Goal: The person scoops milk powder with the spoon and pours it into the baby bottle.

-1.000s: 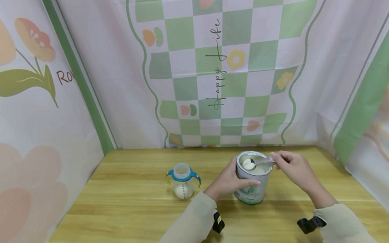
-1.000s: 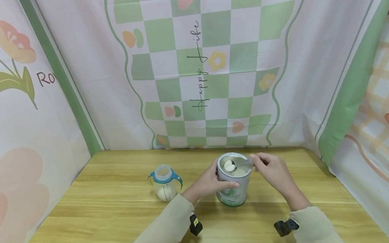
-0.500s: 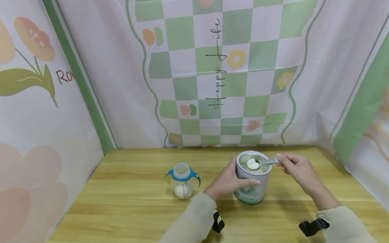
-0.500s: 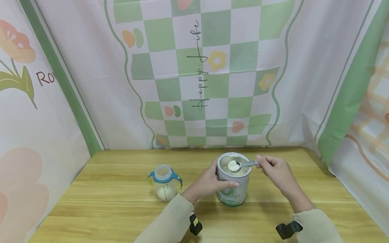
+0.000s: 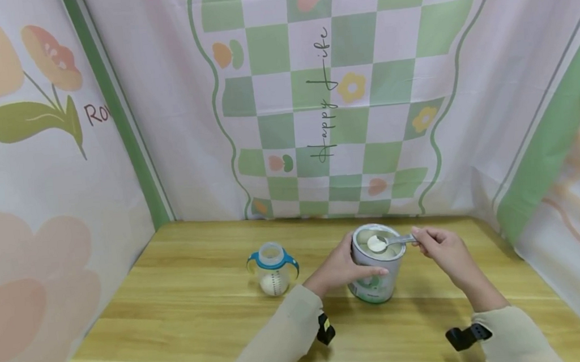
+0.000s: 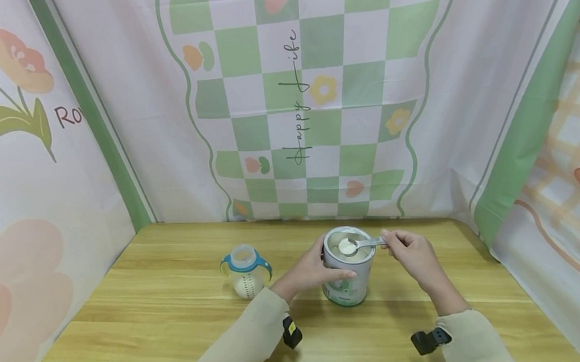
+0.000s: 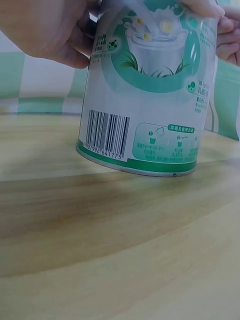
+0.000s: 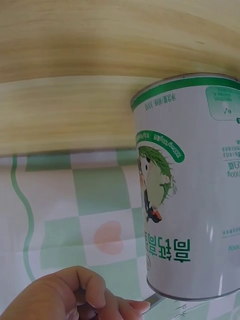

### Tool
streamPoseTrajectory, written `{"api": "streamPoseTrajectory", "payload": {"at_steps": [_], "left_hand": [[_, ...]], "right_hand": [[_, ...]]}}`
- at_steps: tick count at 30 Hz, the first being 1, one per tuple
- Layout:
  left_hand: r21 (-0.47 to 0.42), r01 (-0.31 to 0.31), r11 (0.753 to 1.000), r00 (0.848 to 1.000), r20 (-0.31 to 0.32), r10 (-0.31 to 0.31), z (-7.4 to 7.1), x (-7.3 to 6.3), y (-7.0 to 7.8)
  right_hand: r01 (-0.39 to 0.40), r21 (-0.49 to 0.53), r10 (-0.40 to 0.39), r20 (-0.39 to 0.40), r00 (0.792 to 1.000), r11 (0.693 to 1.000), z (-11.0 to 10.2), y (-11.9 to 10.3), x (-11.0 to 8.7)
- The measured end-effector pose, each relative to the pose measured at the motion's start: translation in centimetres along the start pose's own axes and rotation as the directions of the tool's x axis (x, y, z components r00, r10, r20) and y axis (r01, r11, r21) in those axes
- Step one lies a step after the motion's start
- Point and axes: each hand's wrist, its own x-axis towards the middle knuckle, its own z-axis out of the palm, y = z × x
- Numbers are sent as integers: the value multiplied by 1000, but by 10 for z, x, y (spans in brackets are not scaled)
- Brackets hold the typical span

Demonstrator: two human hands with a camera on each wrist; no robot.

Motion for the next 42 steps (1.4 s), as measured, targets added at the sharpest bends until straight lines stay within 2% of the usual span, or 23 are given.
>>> {"api": "streamPoseTrajectory", "payload": {"at_steps": [5,22,26,34,42], "left_hand": [[-8,41,999,999,-7,-41,-1,-2,3],[1,-19,1000,1000,23,19,-3,1,4],[-6,5,1000,1000,14,-5,-6,-1,5],[52,73,996,997,-21,-72,-15,-5,10],[127,41,991,999,-38,-37,-27,-9,17]], "right_hand": [[6,-2,-6,-3,1000,1000,-1,-4,0],[52,-23,-53,-13,999,998,-3,-13,4],[74,-21,-75,-12,997,997,-3,-17,4],[109,-7,-109,-2,994,994,-5,-24,5],[118,24,-118,6,993,993,-2,-35,6]]}}
